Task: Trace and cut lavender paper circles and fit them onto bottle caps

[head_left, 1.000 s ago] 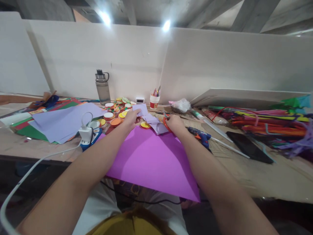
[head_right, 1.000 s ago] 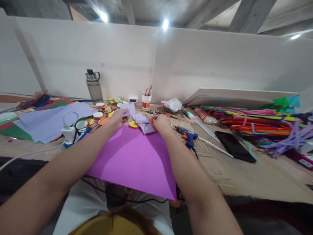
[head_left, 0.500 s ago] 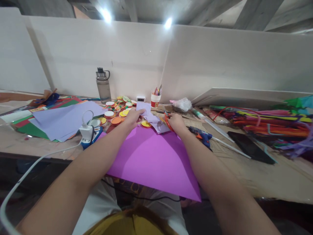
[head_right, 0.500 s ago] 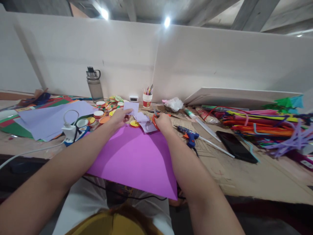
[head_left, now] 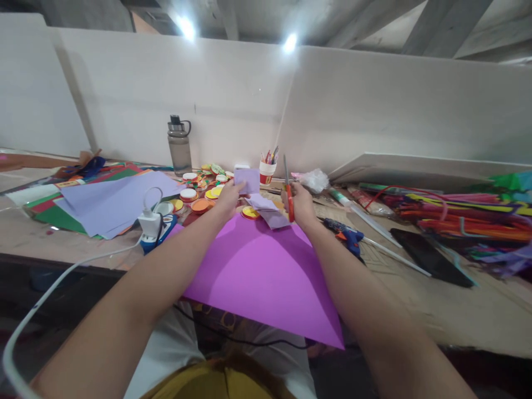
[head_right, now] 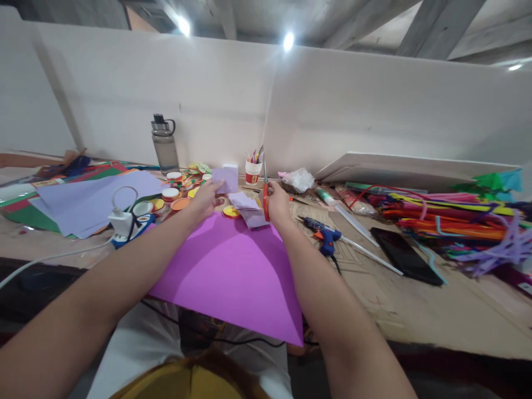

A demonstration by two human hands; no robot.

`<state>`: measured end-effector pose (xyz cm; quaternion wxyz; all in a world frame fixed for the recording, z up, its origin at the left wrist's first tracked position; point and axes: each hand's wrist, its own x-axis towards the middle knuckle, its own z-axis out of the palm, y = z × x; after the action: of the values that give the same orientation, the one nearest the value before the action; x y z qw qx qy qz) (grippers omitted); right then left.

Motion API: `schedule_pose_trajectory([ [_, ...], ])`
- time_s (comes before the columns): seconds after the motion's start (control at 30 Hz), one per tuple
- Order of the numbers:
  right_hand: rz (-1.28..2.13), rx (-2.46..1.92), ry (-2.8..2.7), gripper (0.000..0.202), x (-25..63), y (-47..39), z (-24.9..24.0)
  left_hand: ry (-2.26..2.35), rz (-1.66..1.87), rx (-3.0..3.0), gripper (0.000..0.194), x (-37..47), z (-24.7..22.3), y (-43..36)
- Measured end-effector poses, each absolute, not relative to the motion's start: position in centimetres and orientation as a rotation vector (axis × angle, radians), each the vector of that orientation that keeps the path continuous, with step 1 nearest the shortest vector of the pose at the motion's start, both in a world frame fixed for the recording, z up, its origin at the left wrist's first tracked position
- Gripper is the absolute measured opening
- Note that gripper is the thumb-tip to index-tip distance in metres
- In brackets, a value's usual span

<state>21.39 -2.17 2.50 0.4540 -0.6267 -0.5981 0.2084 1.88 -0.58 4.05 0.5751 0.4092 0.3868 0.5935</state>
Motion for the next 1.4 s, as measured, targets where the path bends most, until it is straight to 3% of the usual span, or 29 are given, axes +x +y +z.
schedule_pose_trajectory([
  [0.13, 0.576, -1.178, -1.456, 0.04, 19.9, -3.1, 3.1, 0.797, 1.458, 1.035, 0.012, 1.8, 4.9, -1.0],
  [0.3, 0.65, -1.027, -1.454, 0.049, 18.0, -3.9, 3.8, 0.66, 1.554, 1.055, 0.015, 1.7, 6.2, -1.6],
  [0.6, 0.675, -0.743, -1.222, 0.04, 16.8, -5.2, 4.7, 0.57, 1.46, 1.077, 0.029, 3.1, 6.3, -3.3],
  [0.8, 0.685, -0.681, -1.099, 0.041, 16.9, -4.6, 4.5, 0.274, 1.5, 1.002, 0.034, 4.5, 5.9, -4.6],
  [1.03, 0.562, -0.727, -1.289, 0.034, 16.3, -4.7, 4.1, 0.426, 1.597, 0.897, 0.038, 4.9, 5.8, -4.3],
  [1.4, 0.721, -0.88, -1.483, 0.032, 14.6, -7.5, 4.8, 0.329, 1.815, 0.665, 0.032, 3.7, 8.8, -4.3],
])
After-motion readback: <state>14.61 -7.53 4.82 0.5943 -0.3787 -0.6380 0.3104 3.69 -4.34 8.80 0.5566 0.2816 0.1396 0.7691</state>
